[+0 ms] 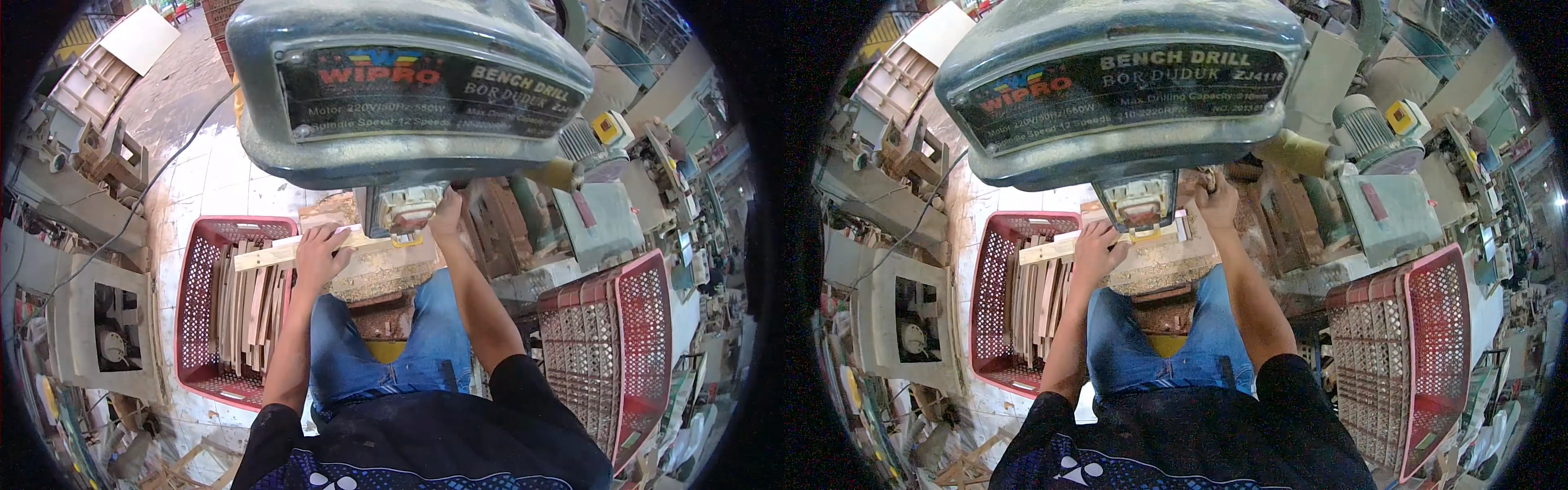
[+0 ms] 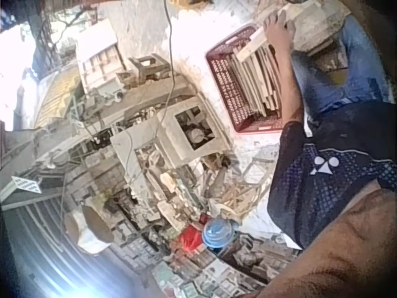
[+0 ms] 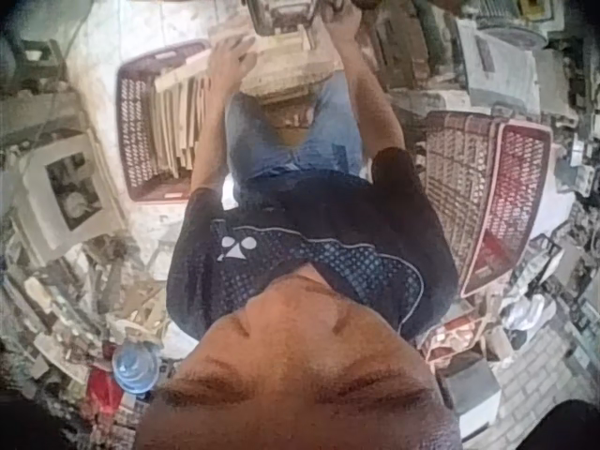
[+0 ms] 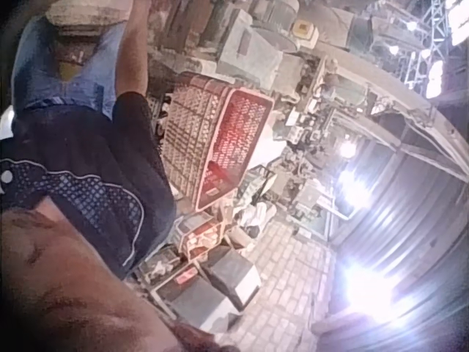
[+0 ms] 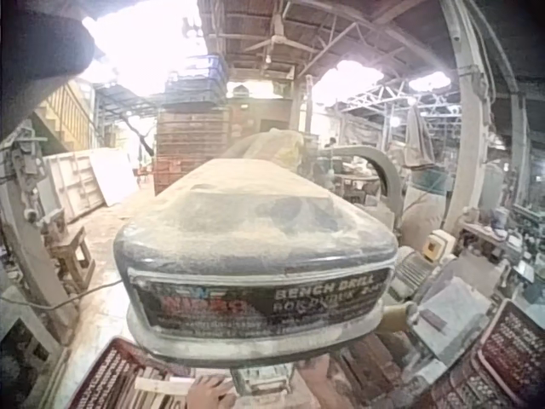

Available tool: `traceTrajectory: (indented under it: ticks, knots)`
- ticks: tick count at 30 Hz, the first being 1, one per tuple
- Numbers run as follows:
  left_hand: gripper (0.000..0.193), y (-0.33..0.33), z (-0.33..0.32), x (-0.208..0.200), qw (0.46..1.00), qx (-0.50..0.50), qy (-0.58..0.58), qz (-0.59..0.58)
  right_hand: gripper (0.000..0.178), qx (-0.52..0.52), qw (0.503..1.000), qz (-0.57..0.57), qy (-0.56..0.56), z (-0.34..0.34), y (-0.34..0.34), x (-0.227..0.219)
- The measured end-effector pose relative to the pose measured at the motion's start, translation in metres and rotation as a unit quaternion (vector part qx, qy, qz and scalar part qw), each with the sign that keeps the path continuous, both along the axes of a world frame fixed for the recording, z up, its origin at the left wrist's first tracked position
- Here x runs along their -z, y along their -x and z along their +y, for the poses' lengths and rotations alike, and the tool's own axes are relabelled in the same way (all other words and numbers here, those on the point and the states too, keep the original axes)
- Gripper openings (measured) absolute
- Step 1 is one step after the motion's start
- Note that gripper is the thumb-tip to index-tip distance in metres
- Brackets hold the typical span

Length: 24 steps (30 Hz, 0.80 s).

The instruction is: Operator uses a bench drill to bore holes into multiple small wooden slats.

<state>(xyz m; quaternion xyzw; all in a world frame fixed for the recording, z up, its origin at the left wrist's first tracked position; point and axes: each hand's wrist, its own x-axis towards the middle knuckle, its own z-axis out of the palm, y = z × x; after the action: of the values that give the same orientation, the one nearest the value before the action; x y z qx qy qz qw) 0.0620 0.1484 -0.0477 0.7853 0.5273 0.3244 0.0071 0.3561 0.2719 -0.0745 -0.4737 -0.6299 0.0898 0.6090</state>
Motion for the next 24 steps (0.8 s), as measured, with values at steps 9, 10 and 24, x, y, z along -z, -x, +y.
traceTrajectory:
  ticks: [9,10,24]
  knots:
    - [0.038,0.005,-0.004,-0.006,1.000,-0.001,-0.004,-0.014,0.025,-0.007,0.999,0.048,0.006,-0.011,0.012,-0.015]
    - [0.038,0.003,-0.001,-0.003,1.000,0.002,0.001,-0.004,0.024,-0.015,0.997,0.061,-0.036,0.005,0.007,-0.003]
    - [0.039,0.016,-0.012,-0.002,1.000,-0.023,-0.007,-0.001,0.017,-0.071,0.989,0.125,0.015,-0.002,0.038,-0.012]
